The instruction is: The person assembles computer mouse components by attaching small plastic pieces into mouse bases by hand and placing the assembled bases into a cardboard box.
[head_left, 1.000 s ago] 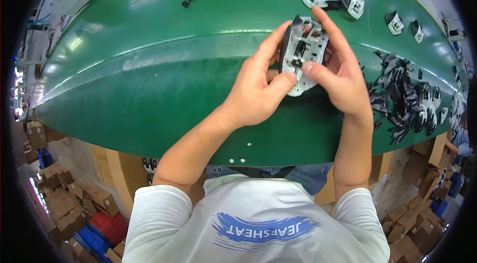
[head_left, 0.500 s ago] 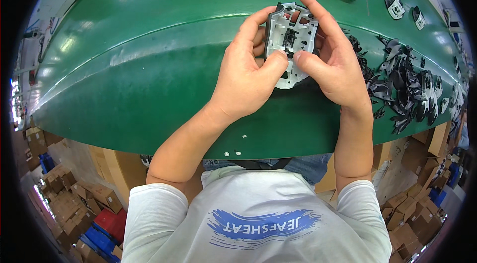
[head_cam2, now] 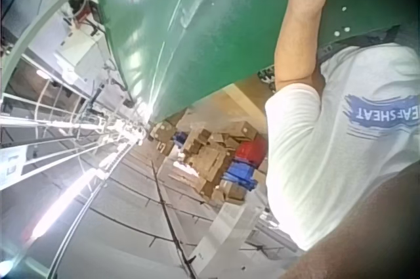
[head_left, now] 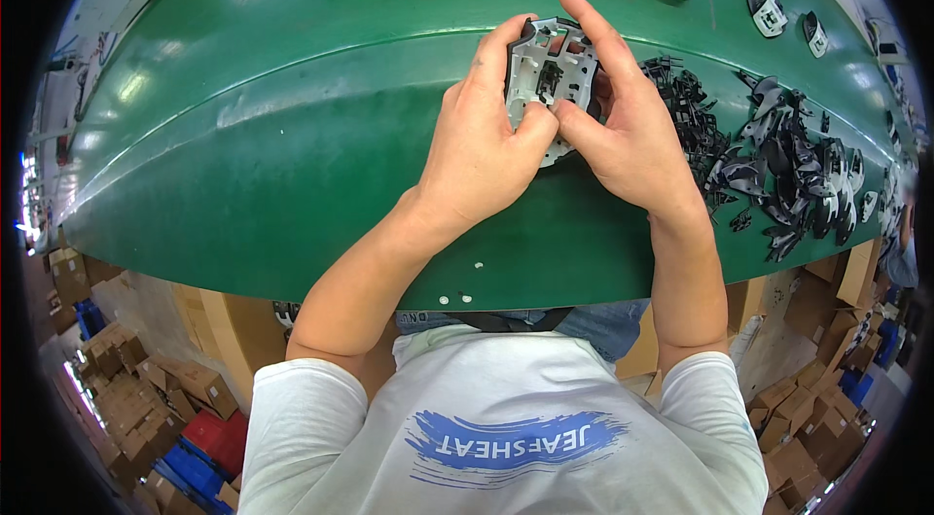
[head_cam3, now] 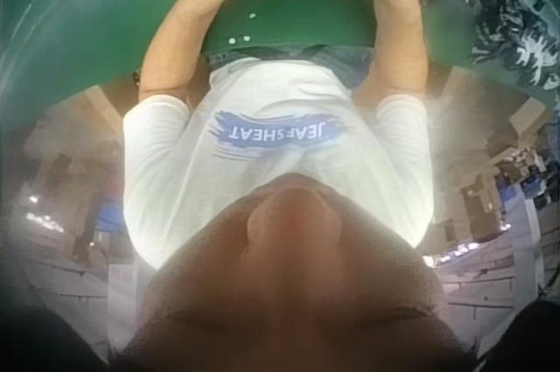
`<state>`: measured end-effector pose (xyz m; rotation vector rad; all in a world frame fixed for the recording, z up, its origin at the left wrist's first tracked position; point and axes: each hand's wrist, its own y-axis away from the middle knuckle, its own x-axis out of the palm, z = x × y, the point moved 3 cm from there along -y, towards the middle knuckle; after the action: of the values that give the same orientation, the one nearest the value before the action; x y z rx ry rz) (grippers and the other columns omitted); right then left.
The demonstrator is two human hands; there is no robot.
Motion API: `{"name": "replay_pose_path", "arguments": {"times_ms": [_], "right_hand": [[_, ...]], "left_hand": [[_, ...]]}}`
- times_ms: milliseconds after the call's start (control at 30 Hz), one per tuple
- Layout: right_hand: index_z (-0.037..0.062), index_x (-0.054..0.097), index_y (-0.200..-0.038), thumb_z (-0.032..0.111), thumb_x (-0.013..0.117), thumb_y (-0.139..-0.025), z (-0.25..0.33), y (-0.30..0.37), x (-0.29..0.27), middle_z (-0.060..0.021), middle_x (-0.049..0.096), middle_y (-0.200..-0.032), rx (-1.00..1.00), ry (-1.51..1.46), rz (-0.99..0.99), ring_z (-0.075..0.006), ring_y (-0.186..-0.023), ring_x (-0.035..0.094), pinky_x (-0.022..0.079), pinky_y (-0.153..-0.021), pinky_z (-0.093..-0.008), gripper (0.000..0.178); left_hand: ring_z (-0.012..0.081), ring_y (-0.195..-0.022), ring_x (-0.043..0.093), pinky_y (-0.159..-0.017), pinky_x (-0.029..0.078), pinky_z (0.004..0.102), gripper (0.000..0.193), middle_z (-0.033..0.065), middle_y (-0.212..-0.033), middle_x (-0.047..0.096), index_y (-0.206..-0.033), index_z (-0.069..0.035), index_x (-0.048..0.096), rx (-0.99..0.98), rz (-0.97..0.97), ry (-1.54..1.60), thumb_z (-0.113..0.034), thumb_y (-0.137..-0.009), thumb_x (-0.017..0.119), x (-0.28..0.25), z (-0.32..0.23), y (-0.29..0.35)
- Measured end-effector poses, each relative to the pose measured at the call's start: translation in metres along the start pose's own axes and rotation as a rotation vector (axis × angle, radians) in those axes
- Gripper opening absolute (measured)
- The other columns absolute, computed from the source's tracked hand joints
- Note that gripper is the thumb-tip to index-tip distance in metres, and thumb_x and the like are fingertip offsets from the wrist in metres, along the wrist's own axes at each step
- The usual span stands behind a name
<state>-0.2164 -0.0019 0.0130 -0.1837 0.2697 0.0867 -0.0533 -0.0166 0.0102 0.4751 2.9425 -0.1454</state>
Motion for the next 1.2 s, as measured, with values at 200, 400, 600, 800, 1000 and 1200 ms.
{"name": "replay_pose_path", "arguments": {"times_ms": [200, 400, 600, 800, 1000, 1200], "right_hand": [[0.0074, 0.04, -0.166, -0.006, 0.064, -0.088, 0.008, -0.003, -0.003, -0.0185, 0.062, -0.141, -0.147, 0.034, -0.013, -0.0258, -0.128, 0.065, 0.053, -0.107, -0.0378, 0.083], [0.0066, 0.04, -0.166, -0.009, 0.067, -0.088, 0.017, -0.002, -0.007, -0.0159, 0.057, -0.148, -0.293, -0.201, -0.073, -0.021, -0.125, 0.067, 0.058, -0.103, -0.0349, 0.083], [-0.0058, 0.033, -0.166, 0.003, 0.069, -0.098, 0.027, 0.0, -0.004, -0.0259, 0.053, -0.152, -0.237, -0.335, -0.057, -0.0337, -0.131, 0.061, 0.048, -0.112, -0.0375, 0.077], [-0.0007, 0.03, -0.167, 0.004, 0.075, -0.094, 0.027, 0.002, -0.023, -0.021, 0.052, -0.156, -0.335, 0.007, -0.125, -0.0264, -0.133, 0.059, 0.046, -0.114, -0.0387, 0.086], [0.0015, 0.056, -0.138, 0.007, 0.087, -0.087, 0.007, 0.002, -0.014, -0.0067, 0.064, -0.126, -0.299, -0.202, -0.323, -0.015, -0.11, 0.062, 0.051, -0.096, -0.0313, 0.06], [0.0012, 0.065, -0.121, 0.004, 0.083, -0.093, 0.021, 0.016, 0.008, -0.0051, 0.072, -0.116, -0.162, -0.473, -0.253, -0.013, -0.105, 0.069, 0.055, -0.094, -0.0291, 0.033]], "left_hand": [[0.0248, -0.124, 0.067, -0.107, 0.054, 0.0392, 0.065, 0.0162, -0.139, 0.066, -0.155, 0.002, 0.044, 0.275, -0.082, -0.146, 0.003, -0.093, 0.059, -0.002, 0.001, 0.003], [0.0242, -0.134, 0.059, -0.105, 0.058, 0.0404, 0.069, 0.0162, -0.146, 0.059, -0.161, 0.0, 0.04, 0.314, 0.057, -0.01, -0.002, -0.097, 0.065, -0.013, -0.041, 0.014], [0.0163, -0.117, 0.06, -0.097, 0.053, 0.0322, 0.065, 0.012, -0.139, 0.06, -0.16, -0.001, 0.041, 0.039, 0.201, 0.488, -0.043, -0.113, 0.055, -0.002, -0.024, 0.009], [0.0246, -0.138, 0.056, -0.117, 0.043, 0.0403, 0.067, 0.0163, -0.154, 0.054, -0.162, 0.003, 0.036, 0.059, 0.164, 0.564, -0.045, -0.115, 0.045, 0.003, -0.022, 0.012], [0.0367, -0.139, 0.046, -0.117, 0.041, 0.046, 0.087, 0.0239, -0.152, 0.045, -0.158, 0.005, 0.039, 0.524, -0.043, -0.049, -0.036, -0.094, 0.082, -0.007, -0.023, 0.013], [0.0396, -0.141, 0.043, -0.117, 0.041, 0.0472, 0.106, 0.0289, -0.16, 0.039, -0.163, 0.011, 0.028, 0.638, -0.073, 0.001, -0.05, -0.094, 0.081, -0.01, -0.018, 0.016]]}}
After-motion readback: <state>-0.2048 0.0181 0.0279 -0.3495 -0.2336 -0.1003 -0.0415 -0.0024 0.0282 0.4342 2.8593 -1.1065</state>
